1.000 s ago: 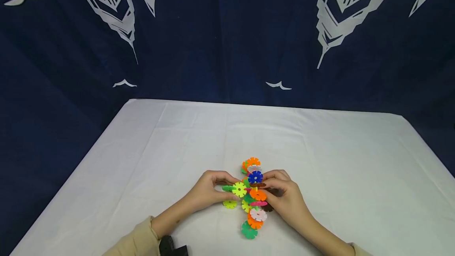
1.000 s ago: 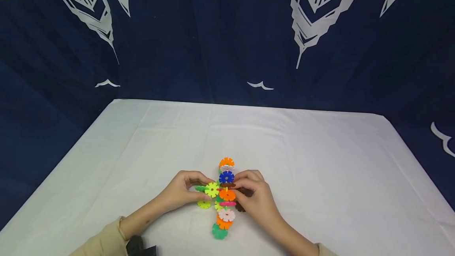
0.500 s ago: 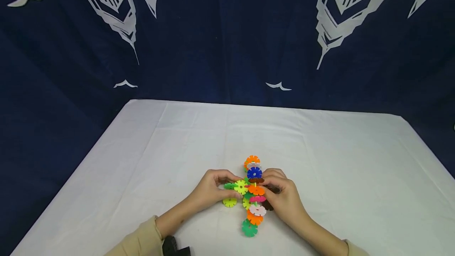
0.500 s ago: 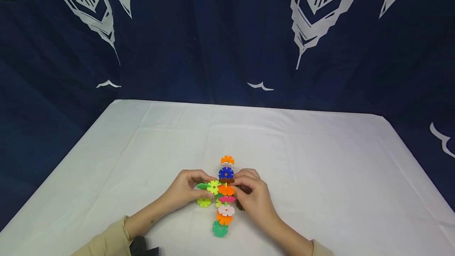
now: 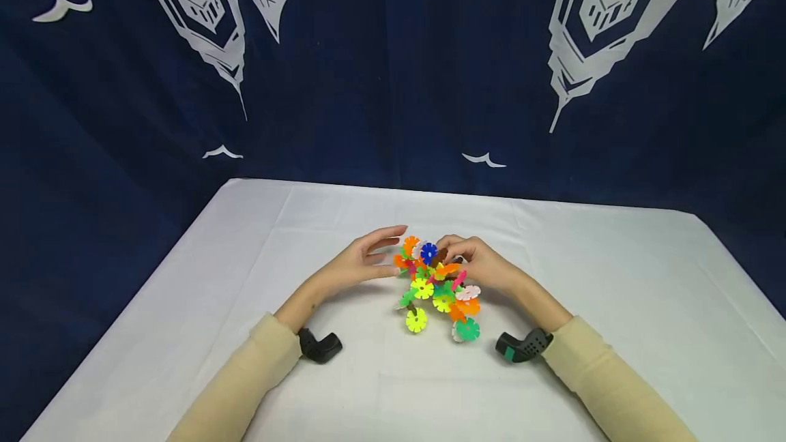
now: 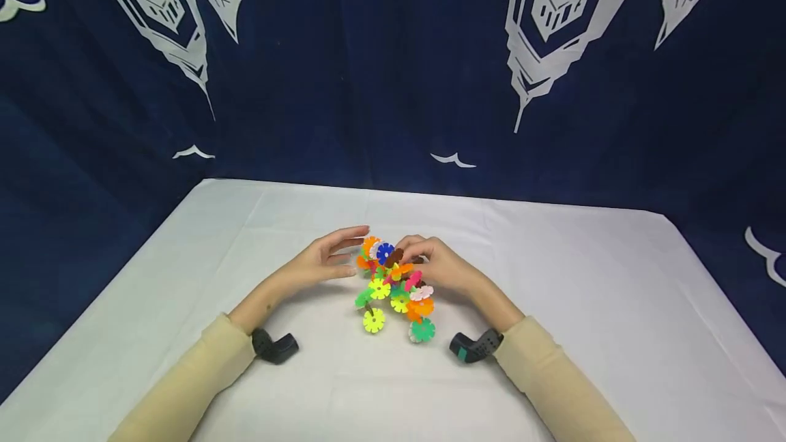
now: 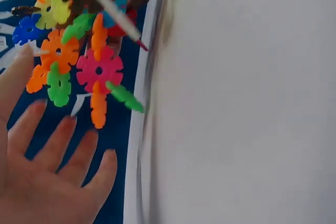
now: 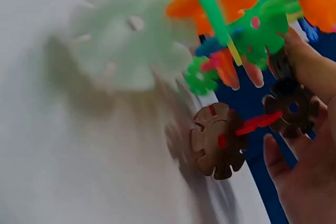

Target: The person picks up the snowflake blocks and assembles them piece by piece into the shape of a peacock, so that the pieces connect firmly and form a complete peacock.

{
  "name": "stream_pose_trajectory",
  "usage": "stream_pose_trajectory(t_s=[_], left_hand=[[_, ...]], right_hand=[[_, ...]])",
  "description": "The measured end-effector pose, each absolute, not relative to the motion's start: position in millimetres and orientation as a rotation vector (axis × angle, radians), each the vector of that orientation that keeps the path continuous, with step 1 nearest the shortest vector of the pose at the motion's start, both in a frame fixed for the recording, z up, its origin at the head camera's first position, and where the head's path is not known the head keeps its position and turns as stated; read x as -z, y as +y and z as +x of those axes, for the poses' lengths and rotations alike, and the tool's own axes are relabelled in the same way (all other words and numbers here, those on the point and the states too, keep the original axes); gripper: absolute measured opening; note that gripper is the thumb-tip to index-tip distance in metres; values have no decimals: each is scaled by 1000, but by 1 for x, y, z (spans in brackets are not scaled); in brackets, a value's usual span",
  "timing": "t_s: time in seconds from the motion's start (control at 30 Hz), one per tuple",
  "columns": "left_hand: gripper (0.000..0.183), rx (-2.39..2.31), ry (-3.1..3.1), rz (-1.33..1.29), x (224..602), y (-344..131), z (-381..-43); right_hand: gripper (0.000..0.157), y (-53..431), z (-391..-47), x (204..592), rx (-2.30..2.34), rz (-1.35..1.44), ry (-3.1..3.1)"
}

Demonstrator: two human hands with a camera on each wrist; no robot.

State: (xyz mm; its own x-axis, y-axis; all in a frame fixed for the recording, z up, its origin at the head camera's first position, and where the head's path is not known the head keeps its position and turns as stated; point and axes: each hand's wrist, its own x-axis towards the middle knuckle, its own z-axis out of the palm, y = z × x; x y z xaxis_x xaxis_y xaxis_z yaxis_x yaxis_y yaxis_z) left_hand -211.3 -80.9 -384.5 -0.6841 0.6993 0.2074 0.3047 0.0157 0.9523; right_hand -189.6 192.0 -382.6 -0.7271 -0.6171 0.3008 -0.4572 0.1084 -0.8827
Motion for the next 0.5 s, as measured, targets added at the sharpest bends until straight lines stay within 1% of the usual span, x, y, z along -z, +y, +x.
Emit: stream_pose_trajectory(t_s=[0.07,0.17,0.23,0.33,0.4,0.5], left_hand=[[56,-1671,1953,1028,385,-77,-222],[45,-1645,1946,988,386,-74,-229],[39,-1647,1947,972,386,-72,-230],[36,-1648,1965,961,389,-71,-229],[36,-1648,1974,957,391,-70,-229],[37,-1643,1999,923,393,-71,-227]], right_hand=[[9,192,-204,386,1661,-1120,2132],[8,190,-220,389,1613,-1176,2040],[10,190,-224,390,1590,-1206,1997],[14,190,-225,390,1592,-1212,1950],[14,193,-222,391,1649,-1162,1956],[14,202,-207,389,1793,-939,2127]])
